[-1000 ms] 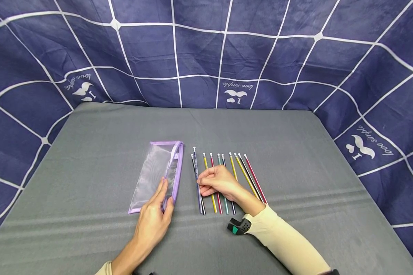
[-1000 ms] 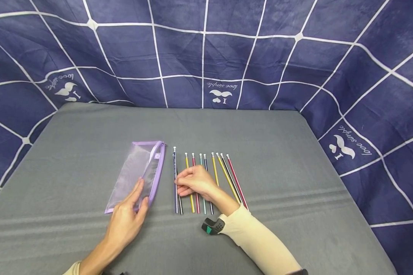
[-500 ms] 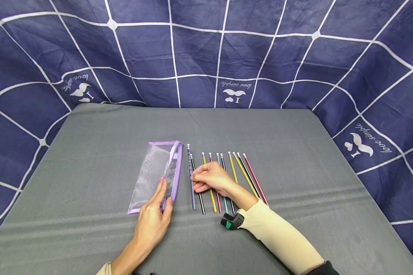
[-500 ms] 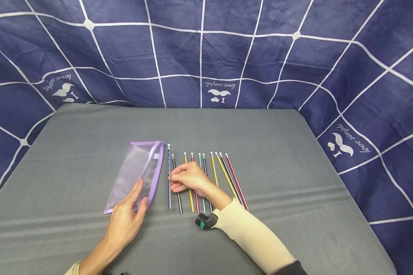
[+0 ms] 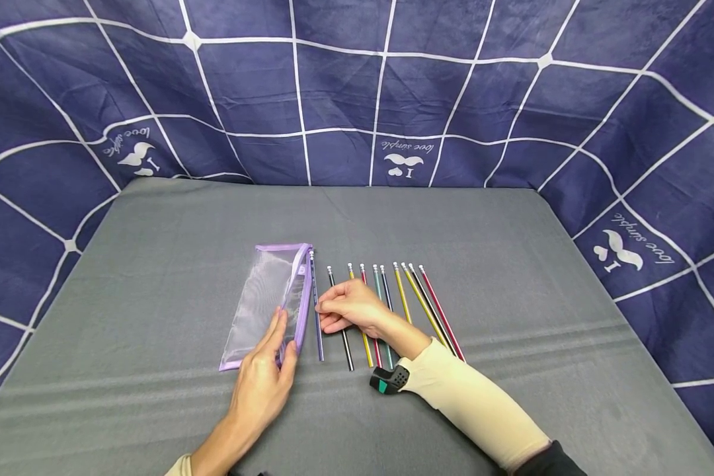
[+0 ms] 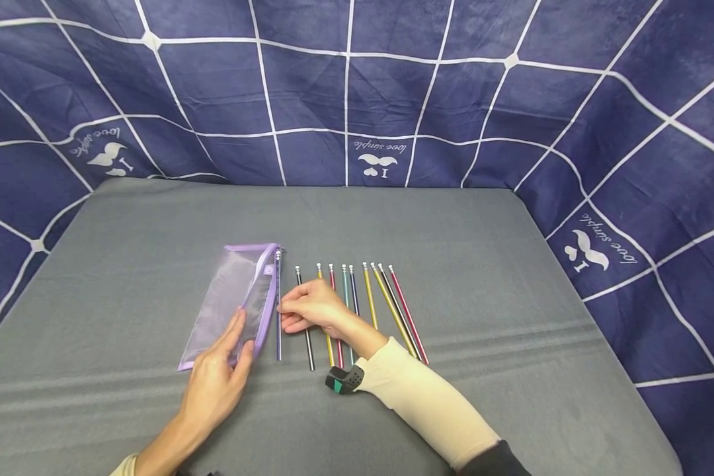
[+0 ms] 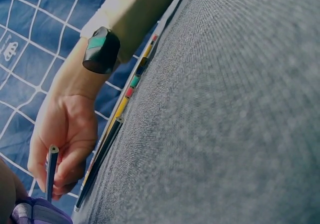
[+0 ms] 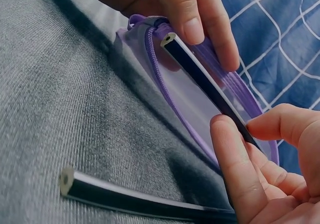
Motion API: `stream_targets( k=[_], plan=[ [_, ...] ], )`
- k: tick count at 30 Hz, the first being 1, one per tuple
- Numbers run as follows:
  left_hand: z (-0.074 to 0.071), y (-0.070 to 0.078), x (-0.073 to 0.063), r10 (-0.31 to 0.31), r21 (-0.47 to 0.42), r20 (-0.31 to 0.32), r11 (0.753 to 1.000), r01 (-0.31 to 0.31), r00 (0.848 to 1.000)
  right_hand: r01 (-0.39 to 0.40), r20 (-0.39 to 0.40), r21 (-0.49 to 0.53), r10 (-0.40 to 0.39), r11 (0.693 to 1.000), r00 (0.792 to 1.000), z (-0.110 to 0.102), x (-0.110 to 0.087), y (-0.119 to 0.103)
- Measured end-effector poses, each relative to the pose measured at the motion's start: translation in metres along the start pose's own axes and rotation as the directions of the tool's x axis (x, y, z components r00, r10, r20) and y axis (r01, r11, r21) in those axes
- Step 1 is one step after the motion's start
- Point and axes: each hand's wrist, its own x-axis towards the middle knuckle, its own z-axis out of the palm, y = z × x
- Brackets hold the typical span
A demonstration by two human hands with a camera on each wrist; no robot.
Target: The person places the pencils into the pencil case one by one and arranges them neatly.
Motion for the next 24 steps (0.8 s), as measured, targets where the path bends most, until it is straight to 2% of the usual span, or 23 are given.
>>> stream_targets(
  k=[12, 24],
  plan=[
    [-0.002, 0.000, -0.001, -0.016, -0.004, 0.012, 1.000, 0.016, 1.000, -0.022, 0.005, -0.003, 0.022, 1.000, 1.000, 0.010, 0.011, -0.003],
    [-0.001, -0.001, 0.000, -0.005, -0.011, 0.008, 1.000, 0.005, 1.000, -0.018, -0.011, 0.005, 0.018, 1.000, 1.000, 0.021, 0.021, -0.004]
  ],
)
